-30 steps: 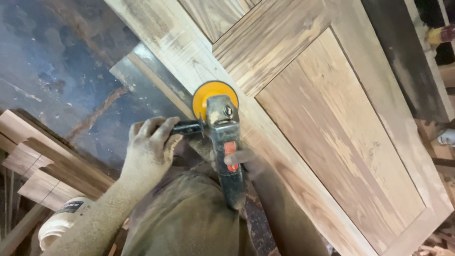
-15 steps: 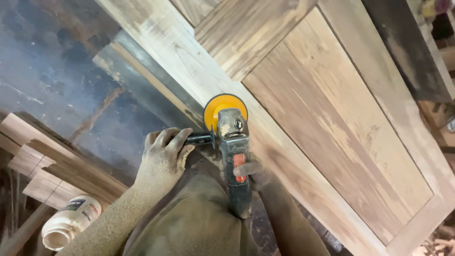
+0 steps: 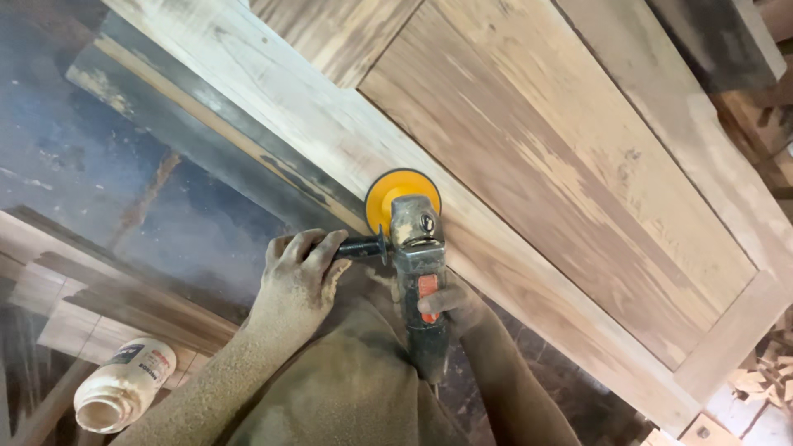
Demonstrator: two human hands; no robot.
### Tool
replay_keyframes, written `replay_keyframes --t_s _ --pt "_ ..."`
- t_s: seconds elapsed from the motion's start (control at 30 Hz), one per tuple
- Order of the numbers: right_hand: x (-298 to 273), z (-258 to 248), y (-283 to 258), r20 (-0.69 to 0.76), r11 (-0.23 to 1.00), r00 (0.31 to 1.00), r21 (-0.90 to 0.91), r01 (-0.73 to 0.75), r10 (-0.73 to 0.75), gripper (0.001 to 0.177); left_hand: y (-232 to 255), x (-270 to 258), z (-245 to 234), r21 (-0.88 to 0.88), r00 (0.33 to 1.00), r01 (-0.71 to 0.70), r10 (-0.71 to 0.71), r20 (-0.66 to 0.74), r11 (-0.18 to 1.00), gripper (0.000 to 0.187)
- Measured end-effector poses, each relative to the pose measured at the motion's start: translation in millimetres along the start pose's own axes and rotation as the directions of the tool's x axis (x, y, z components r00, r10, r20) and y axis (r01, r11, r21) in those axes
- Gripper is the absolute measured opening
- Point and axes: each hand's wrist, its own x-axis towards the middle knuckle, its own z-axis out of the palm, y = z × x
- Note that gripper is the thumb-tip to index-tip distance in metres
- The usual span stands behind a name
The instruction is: The person uses an angle grinder with a sanding disc to sand the surface of a wooden door. They move the tool along the edges and panels, generating wood dust as they work.
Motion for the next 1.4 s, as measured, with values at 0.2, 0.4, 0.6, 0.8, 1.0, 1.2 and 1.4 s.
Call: replay_keyframes --t_s 0.2,0.4,0.6,0.8,1.0,1.2,1.4 --pt "-27 -12 15 0.023 0.996 1.0 0.087 -0.002 0.0 0.05 19 -14 17 0.015 0.995 0.008 -0.009 0.1 1.0 0.041" --pt "-54 -32 33 0.067 0.993 0.997 0.107 0.04 -0.048 0.047 42 -29 33 -0.013 0.993 0.024 -0.022 0.114 1.0 0.039" --pt "-93 -65 62 0.034 0.984 0.993 0.145 0.107 -0.113 0.052 67 -39 60 -0.031 0.989 -0.097 0.1 0.112 0.995 0.038" --pt "-149 -102 108 -0.041 0.928 0.962 0.257 0.271 -0.27 0.062 102 -30 94 0.035 0.82 -0.547 0.527 0.225 0.836 0.037" --pt "-186 -116 125 -0.366 0.848 0.873 0.299 0.438 -0.322 0.074 146 6 122 0.011 0.77 -0.597 0.57 0.287 0.802 0.051" --pt "-116 -81 92 -0.307 0.903 0.895 0.18 0.389 -0.324 0.072 112 18 92 0.229 0.83 -0.557 0.538 0.145 0.798 0.052" --pt "14 -12 38 -0.06 0.979 0.985 0.118 0.166 -0.16 0.055 29 34 39 0.55 0.943 -0.3 0.327 0.051 0.779 0.054"
